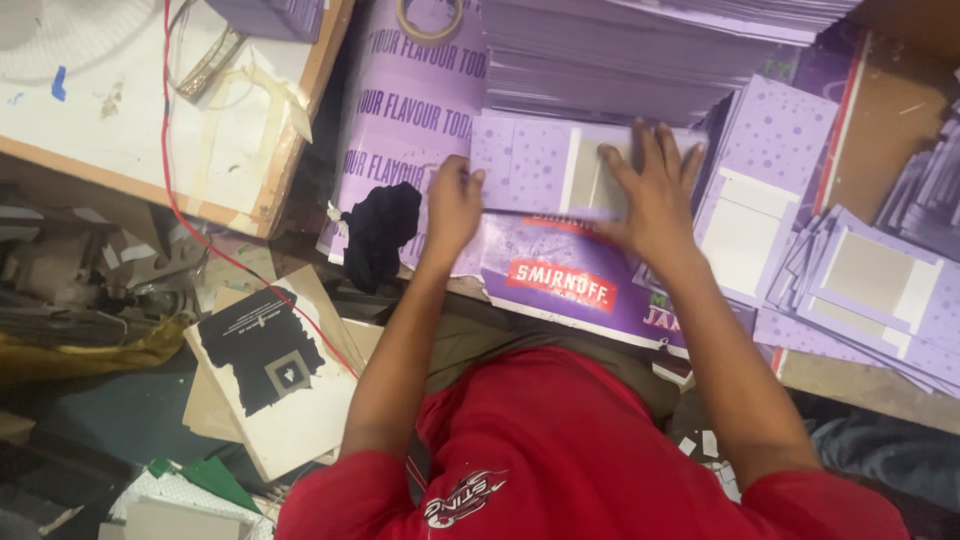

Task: The person repeatedly picks up purple printed paper sheets, folds them around small rectangular inserts, and wipes the folded packages with a dark cloth. The person stacks the finished packages on the table.

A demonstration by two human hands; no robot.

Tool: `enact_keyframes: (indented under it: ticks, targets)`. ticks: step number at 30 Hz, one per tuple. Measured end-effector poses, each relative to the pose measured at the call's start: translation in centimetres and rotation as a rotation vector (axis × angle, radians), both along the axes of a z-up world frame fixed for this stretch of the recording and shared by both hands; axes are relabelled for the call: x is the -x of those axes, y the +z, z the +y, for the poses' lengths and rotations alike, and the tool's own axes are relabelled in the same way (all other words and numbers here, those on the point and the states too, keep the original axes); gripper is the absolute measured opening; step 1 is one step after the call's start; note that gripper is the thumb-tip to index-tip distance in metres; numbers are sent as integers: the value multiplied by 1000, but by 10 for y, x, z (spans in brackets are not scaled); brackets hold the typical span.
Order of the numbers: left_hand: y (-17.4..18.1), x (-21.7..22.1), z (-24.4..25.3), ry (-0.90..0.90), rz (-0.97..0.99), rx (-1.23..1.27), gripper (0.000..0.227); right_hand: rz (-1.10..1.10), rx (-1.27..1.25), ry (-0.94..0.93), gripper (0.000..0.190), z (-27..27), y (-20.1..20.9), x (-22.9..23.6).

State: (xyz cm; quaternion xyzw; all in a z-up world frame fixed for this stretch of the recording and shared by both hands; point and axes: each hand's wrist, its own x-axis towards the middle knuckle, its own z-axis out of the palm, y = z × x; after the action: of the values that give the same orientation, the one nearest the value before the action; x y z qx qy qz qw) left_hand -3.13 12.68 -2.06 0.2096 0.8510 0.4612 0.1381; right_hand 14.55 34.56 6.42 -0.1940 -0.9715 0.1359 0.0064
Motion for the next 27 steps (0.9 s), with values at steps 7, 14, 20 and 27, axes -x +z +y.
enact_keyframes:
  ticks: [7, 14, 20, 27]
  targets:
    - [6, 7, 49, 23, 264, 151, 64, -55, 231, -76, 75, 24, -49, 3]
    - [21, 40, 61, 45, -501, -76, 56, 112, 323, -197, 74, 22, -65, -6]
    - [43, 15, 11, -166, -499, -363, 50, 614, 443, -490, 120, 20, -64, -10]
    - [41, 27, -55, -377, -183, -395, 43, 619, 981, -343, 58, -1, -86, -11]
